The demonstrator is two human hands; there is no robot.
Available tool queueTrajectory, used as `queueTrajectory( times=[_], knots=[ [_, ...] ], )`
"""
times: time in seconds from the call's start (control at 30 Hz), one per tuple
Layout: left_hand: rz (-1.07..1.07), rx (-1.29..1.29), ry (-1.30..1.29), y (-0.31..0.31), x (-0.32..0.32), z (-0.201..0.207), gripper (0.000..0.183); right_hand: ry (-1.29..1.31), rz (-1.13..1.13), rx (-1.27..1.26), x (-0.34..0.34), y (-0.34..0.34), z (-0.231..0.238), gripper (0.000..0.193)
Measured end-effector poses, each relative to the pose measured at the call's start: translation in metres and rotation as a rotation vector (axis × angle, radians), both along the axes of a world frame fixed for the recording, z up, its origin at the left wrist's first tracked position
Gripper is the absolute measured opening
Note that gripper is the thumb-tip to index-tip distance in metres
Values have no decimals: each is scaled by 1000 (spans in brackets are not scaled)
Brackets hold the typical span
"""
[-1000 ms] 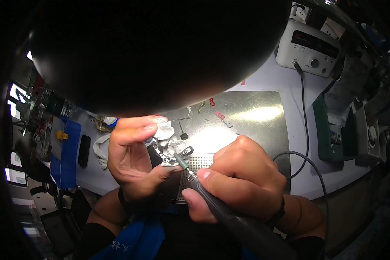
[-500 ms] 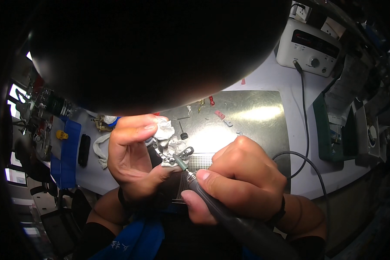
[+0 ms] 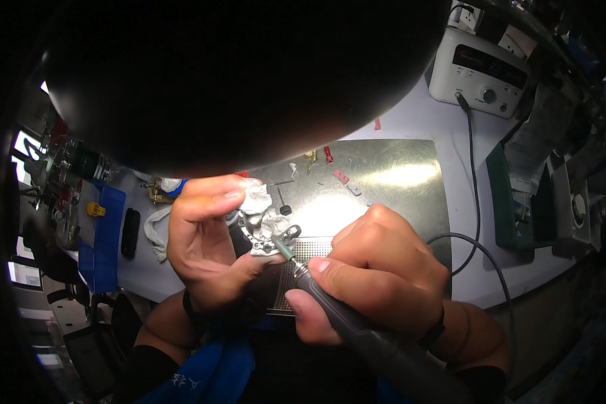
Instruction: The person holds a dental framework and a white mold, grinding the metal surface with a rotary tool. They rotate the framework to reach different sections, occasionally wiping the metal with a cloth before resuming the grinding.
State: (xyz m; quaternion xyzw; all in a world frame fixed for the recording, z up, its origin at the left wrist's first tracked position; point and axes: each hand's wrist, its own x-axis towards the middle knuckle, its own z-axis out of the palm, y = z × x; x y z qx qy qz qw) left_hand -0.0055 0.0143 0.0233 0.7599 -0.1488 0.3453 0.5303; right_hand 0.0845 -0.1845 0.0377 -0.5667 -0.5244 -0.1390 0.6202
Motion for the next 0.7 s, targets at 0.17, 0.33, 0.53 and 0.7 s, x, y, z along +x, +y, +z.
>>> queueTrajectory(
  times=[0.17, 0.33, 0.53, 0.7],
  knots=[
    [-2, 3, 3, 0, 0, 0, 62, -11, -2, -9, 0, -2, 2, 29],
    [-8, -1, -1, 1, 0, 1, 63, -20, 16, -18, 1, -3, 2, 29],
    [-15, -7, 3, 1, 0, 1, 63, -22, 12, -22, 0, -4, 1, 28],
    [-18, -5, 4, 1, 1, 0, 63, -22, 20, -13, 0, -5, -1, 29]
  ],
)
